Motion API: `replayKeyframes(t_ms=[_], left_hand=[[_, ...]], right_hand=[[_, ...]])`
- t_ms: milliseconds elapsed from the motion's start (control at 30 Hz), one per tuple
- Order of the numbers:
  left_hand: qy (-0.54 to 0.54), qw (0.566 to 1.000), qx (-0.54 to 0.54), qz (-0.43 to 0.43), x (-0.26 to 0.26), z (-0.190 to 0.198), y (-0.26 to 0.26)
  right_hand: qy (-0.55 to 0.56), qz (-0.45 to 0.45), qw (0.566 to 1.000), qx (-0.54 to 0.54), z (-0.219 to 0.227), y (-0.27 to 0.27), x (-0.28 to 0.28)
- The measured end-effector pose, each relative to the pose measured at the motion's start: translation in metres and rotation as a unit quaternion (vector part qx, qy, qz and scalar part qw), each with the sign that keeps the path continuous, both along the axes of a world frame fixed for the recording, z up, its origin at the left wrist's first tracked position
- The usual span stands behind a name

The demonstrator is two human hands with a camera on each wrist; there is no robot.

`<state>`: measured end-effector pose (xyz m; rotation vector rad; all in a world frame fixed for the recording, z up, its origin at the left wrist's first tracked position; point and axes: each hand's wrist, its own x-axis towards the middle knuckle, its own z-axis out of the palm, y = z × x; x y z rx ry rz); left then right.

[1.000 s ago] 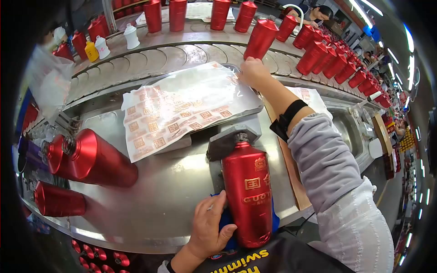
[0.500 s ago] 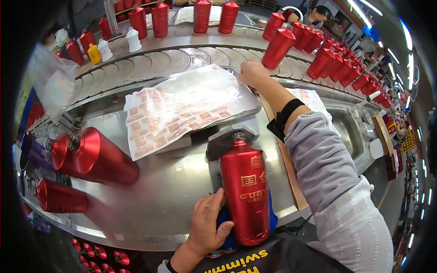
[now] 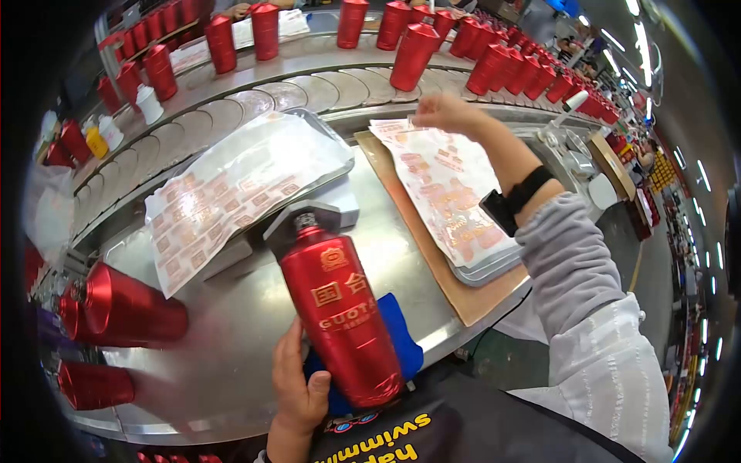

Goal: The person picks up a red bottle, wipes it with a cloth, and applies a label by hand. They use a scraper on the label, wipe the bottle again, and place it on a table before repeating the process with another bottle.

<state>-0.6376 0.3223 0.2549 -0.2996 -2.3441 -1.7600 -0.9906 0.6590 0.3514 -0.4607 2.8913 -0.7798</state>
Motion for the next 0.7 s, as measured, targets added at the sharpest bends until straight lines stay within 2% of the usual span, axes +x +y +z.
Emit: replayKeyframes(t_ms=[33,100,167,200,300,400,433,500,567,600,700], left_hand=[[0.003,1.0,-0.003,0.001,0.0,-0.001,0.001],[0.006,1.0,-0.013,0.013,0.0,-0.003,0.001],[0.002,0.999,-0.027,0.017,0.001,-0.002,-0.001],[0.0,1.0,-0.025,0.018,0.001,-0.003,-0.001],[-0.02,1.0,-0.009,0.016,0.0,0.004,0.0],[-0.05,0.998,0.024,0.016,0.003,-0.002,0.001],[-0.061,0.997,0.038,0.017,0.005,-0.007,0.0],[-0.069,0.996,0.04,0.032,0.005,-0.009,0.001],[-0.079,0.995,0.041,0.046,0.005,-0.008,0.002],[-0.082,0.994,0.04,0.054,0.005,-0.007,0.002],[-0.095,0.989,0.106,0.031,0.006,-0.007,0.003]], right_hand=[[0.005,-0.008,0.997,0.077,-0.021,0.019,-0.013],[0.099,0.051,0.976,0.187,-0.057,0.039,-0.016],[0.07,0.005,0.975,0.211,-0.099,0.05,-0.028],[0.131,-0.017,0.969,0.21,-0.109,0.047,-0.022],[0.152,-0.027,0.97,0.19,-0.106,0.05,-0.021],[0.184,0.057,0.97,0.147,-0.085,0.078,-0.031],[0.196,0.019,0.97,0.143,-0.07,0.086,-0.021],[0.179,0.002,0.977,0.118,-0.04,0.12,-0.002],[0.185,-0.093,0.97,0.126,-0.039,0.177,0.011],[0.078,-0.141,0.979,0.122,-0.038,0.208,0.011],[0.042,-0.189,0.962,0.192,-0.063,0.287,0.041]])
